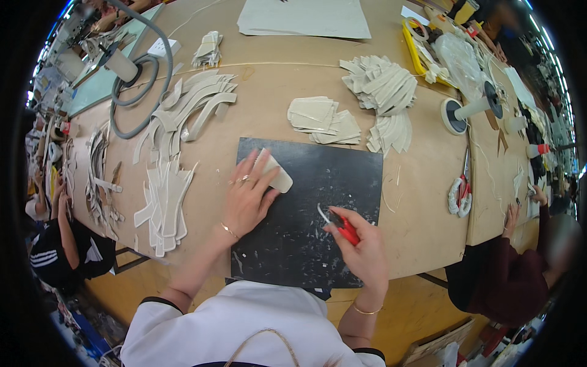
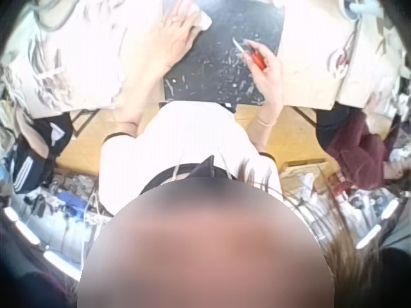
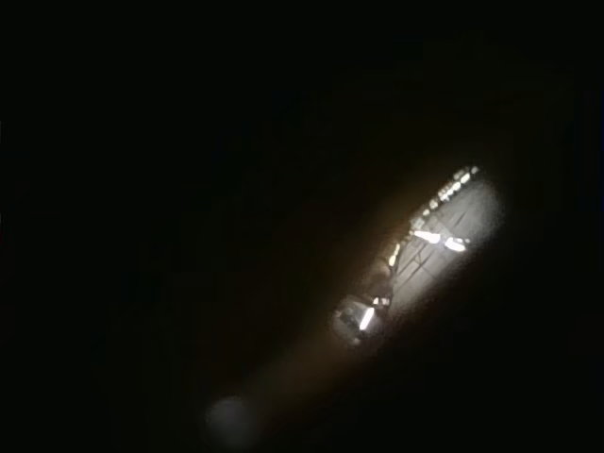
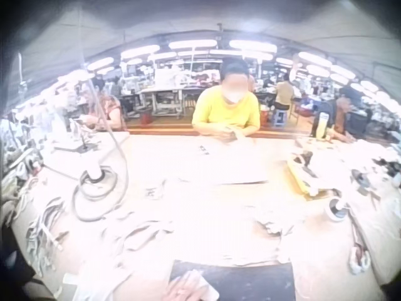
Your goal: The person uses a red utility knife to trim and cut white fabric strips on a black cutting mat. They repeatedly pick up strips, align them, cut along the edges, and place the trimmed pieces into a growing pile on the table.
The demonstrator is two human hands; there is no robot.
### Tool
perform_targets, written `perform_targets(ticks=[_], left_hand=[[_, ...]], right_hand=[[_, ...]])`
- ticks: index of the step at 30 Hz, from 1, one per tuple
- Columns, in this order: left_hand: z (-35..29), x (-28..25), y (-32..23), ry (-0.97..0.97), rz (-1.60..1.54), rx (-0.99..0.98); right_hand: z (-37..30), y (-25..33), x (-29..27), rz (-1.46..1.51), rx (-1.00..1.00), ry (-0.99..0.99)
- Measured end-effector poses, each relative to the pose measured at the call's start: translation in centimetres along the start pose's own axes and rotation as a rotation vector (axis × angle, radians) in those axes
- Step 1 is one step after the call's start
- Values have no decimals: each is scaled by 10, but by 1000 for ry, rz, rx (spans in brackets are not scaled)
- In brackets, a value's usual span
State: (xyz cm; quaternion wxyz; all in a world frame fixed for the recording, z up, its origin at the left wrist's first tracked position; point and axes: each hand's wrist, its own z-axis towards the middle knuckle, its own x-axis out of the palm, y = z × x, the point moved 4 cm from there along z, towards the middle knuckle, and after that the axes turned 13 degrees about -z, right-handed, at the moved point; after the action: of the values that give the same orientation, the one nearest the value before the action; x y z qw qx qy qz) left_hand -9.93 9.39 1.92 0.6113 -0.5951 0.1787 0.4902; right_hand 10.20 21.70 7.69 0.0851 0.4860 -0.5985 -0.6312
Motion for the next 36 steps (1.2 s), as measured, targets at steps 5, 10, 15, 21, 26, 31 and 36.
perform_targets(ticks=[5, 10, 15, 21, 26, 31, 36], left_hand=[[-31, 18, -20, 246, -74, -91], [-56, 13, -47, -53, -617, -265], [-57, 3, -18, 187, -1805, -835], [-52, 0, -9, 185, -2014, -909], [-48, 4, 1, 80, -1793, -909], [-38, -5, 1, -158, -1300, -542], [-44, -8, -1, -104, -1190, -556]], right_hand=[[12, 10, 26, 8, 18, 157], [14, 15, 41, 179, -14, 199], [9, 13, 48, 271, -12, 293], [9, 12, 54, 280, 19, 320], [12, 10, 60, 229, 0, 308], [15, 6, 66, 70, 100, 364], [20, 15, 66, -115, 44, 363]])
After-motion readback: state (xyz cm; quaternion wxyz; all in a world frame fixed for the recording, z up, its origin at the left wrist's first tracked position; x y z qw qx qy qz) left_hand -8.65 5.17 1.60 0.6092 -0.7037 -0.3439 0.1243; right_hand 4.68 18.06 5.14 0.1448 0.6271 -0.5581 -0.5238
